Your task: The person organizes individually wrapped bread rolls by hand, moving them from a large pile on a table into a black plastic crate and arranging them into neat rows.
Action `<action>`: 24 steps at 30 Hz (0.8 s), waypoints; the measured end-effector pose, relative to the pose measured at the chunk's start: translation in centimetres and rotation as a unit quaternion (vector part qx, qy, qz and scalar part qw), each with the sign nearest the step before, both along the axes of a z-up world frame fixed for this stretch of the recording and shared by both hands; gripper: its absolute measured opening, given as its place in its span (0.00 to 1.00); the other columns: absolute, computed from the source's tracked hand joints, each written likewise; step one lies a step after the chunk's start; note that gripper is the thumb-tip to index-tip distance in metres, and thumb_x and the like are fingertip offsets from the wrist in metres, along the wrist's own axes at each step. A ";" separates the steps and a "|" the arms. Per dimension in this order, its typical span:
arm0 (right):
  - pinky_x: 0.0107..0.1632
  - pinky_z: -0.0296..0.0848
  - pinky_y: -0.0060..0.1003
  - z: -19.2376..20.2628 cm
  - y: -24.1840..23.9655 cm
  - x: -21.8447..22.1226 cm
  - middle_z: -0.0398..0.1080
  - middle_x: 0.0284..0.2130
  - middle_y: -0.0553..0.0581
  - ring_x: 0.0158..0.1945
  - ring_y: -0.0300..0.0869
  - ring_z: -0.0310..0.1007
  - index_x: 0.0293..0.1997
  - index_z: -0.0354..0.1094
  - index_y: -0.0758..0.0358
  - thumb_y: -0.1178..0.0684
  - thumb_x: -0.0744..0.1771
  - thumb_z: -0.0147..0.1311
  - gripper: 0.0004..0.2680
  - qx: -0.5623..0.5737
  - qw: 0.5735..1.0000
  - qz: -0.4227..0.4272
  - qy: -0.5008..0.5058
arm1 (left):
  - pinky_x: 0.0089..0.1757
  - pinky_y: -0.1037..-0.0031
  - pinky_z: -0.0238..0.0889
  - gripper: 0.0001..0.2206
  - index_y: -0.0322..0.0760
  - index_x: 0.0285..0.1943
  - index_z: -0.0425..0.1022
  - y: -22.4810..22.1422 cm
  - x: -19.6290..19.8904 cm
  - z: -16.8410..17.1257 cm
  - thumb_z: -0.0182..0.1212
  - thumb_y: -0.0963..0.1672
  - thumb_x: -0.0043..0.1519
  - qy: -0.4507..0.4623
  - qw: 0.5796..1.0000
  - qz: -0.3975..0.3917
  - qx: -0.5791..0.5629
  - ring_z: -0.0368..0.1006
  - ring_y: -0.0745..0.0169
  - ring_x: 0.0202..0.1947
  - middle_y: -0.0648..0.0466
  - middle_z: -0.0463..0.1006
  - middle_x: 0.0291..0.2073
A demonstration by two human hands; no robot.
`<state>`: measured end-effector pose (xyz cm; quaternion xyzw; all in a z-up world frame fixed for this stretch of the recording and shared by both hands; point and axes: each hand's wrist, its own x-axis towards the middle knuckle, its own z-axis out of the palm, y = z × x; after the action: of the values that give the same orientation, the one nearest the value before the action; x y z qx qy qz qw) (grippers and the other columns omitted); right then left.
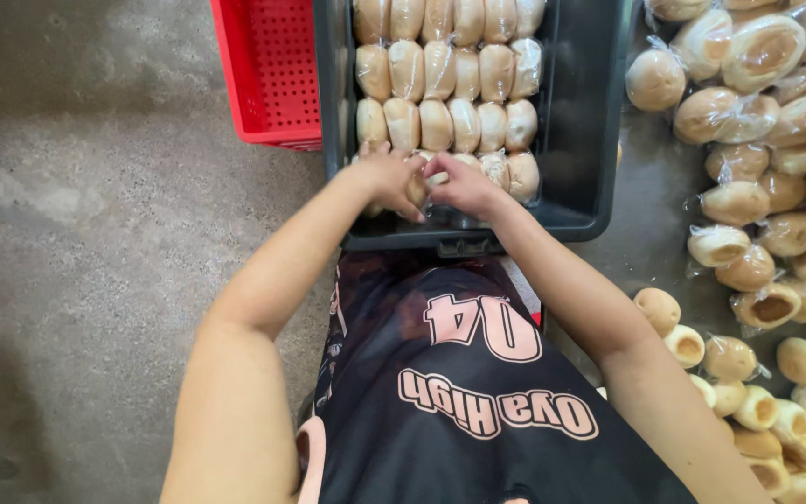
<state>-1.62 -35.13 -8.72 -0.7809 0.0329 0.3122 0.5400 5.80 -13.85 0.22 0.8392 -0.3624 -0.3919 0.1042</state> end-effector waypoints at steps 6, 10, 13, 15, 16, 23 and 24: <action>0.53 0.73 0.45 1.5 -0.1 4.9 0.74 0.46 0.61 0.51 0.52 0.75 0.55 0.68 0.61 0.51 0.66 0.59 0.13 -0.299 0.944 0.025 -0.139 | 0.66 0.40 0.50 0.28 0.51 0.65 0.69 0.0 -1.6 -3.1 0.68 0.45 0.52 -0.131 0.987 0.030 -0.091 0.74 0.42 0.54 0.45 0.71 0.58; 0.66 0.65 0.51 1.8 1.9 8.9 0.62 0.64 0.67 0.66 0.61 0.61 0.69 0.59 0.63 0.45 0.67 0.61 0.24 -0.378 0.879 -0.008 -0.291 | 0.57 0.48 0.59 0.25 0.50 0.62 0.70 0.2 -1.5 -3.6 0.66 0.46 0.53 -0.074 0.992 0.017 -0.106 0.70 0.37 0.55 0.40 0.68 0.59; 0.70 0.55 0.61 0.0 3.5 10.3 0.46 0.74 0.70 0.74 0.67 0.46 0.77 0.51 0.59 0.38 0.71 0.56 0.27 -0.421 0.829 0.029 -0.366 | 0.55 0.49 0.59 0.27 0.50 0.61 0.69 -0.2 -0.8 -3.0 0.68 0.45 0.49 -0.058 0.995 -0.001 -0.087 0.69 0.36 0.56 0.41 0.66 0.62; 0.69 0.45 0.70 -1.3 4.5 11.1 0.42 0.76 0.68 0.76 0.67 0.37 0.78 0.50 0.46 0.33 0.71 0.50 0.26 -0.412 0.853 0.064 -0.313 | 0.58 0.50 0.59 0.27 0.53 0.65 0.69 -0.4 -0.4 -2.6 0.66 0.45 0.52 0.004 0.999 0.018 -0.037 0.69 0.40 0.59 0.45 0.69 0.60; 0.69 0.45 0.70 -2.0 4.8 11.4 0.42 0.76 0.68 0.76 0.67 0.37 0.78 0.50 0.46 0.33 0.71 0.50 0.26 -0.409 0.854 0.069 -0.314 | 0.58 0.50 0.59 0.27 0.53 0.65 0.69 -0.5 -0.3 -2.5 0.66 0.45 0.52 0.005 0.999 0.023 -0.036 0.69 0.40 0.59 0.45 0.69 0.60; 0.71 0.38 0.71 -2.5 5.9 13.8 0.40 0.76 0.66 0.77 0.68 0.29 0.78 0.49 0.47 0.33 0.71 0.46 0.26 -0.412 0.874 0.075 -0.246 | 0.57 0.51 0.60 0.31 0.54 0.63 0.69 -0.4 0.3 -2.1 0.72 0.48 0.47 0.020 0.999 0.036 -0.019 0.69 0.44 0.60 0.49 0.69 0.61; 0.70 0.38 0.70 -1.2 5.7 14.0 0.39 0.75 0.66 0.76 0.67 0.29 0.77 0.49 0.47 0.33 0.70 0.46 0.27 -0.407 0.887 0.079 -0.205 | 0.57 0.52 0.60 0.35 0.53 0.63 0.68 -0.6 0.2 -2.1 0.76 0.50 0.44 0.022 0.999 0.032 -0.025 0.69 0.45 0.60 0.50 0.70 0.61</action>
<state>12.42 -29.42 -9.97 -0.9786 -0.0164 0.1467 0.1433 6.00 -14.42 -1.90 0.8385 -0.3424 -0.3979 0.1462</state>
